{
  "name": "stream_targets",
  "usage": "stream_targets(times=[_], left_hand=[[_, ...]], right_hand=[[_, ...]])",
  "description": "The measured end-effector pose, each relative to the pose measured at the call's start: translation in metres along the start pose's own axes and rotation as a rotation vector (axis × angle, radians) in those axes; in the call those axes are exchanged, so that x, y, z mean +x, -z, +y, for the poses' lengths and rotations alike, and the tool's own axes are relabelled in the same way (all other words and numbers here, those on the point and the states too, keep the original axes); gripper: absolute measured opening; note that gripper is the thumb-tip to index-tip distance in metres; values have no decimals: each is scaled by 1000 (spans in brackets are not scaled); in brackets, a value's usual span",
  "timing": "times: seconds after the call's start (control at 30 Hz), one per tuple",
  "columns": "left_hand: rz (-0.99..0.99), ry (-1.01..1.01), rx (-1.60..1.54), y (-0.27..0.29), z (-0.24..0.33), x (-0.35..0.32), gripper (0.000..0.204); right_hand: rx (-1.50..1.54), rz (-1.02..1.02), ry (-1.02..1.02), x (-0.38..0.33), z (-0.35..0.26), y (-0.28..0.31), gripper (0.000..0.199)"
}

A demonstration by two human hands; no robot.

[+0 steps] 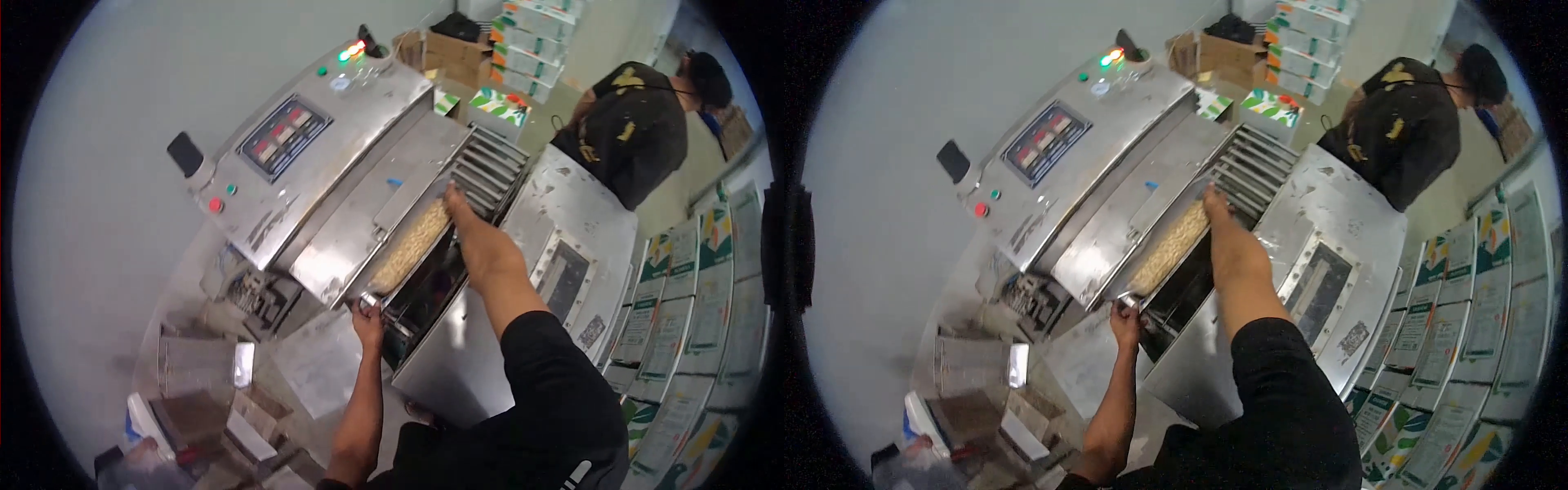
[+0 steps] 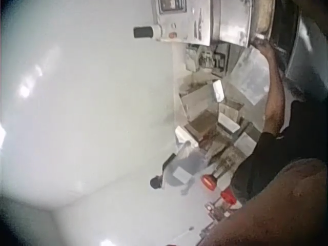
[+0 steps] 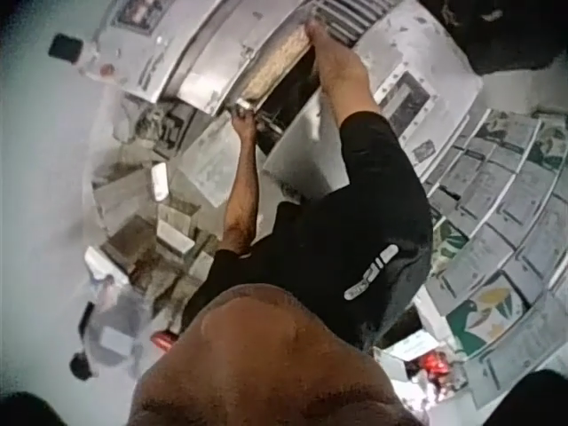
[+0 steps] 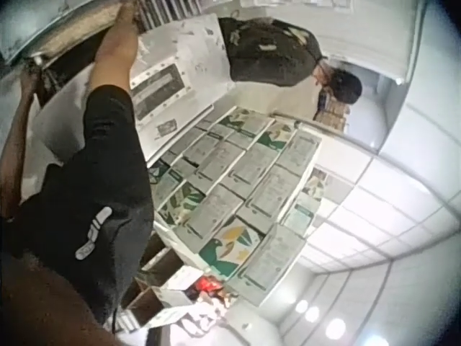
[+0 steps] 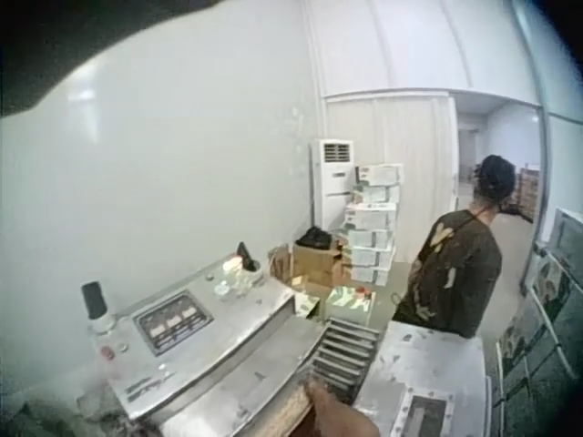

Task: Weighing cashew nuts into trays and processing them through a sealing machine for packaging.

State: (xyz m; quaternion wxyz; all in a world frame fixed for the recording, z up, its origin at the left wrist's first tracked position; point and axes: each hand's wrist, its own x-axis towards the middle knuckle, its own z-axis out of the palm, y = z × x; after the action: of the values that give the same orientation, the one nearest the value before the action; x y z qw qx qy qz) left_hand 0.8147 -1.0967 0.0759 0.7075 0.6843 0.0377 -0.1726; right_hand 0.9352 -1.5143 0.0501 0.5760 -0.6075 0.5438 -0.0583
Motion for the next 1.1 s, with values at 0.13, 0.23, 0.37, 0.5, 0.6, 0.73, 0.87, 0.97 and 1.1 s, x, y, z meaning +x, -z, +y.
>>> stream_targets(times=[0.13,0.23,0.37,0.5,0.6,0.73,0.87,0.97,1.1], left_hand=[[200,-87,109,44,4,-27,62],[40,211,-172,-3,50,-80,50],[363,54,-488,-5,133,-208,59],[274,-161,304,-36,138,-238,71],[249,-220,369,-42,134,-238,68],[323,-318,401,-11,117,-213,63],[311,-477,388,-14,106,-169,58],[363,-572,532,-1,114,-130,57],[549,-647,1215,-29,162,-158,67]], right_hand=[[44,440,-79,-110,-63,-27,75],[145,338,387,-117,-63,85,67],[-384,201,1216,-332,-41,156,45],[-811,762,814,-432,94,321,61],[-214,618,519,-418,243,368,81],[-262,511,629,-453,190,300,87],[-236,611,765,-421,187,289,83],[-202,610,733,-400,169,260,76],[-173,548,810,-388,159,224,63]])
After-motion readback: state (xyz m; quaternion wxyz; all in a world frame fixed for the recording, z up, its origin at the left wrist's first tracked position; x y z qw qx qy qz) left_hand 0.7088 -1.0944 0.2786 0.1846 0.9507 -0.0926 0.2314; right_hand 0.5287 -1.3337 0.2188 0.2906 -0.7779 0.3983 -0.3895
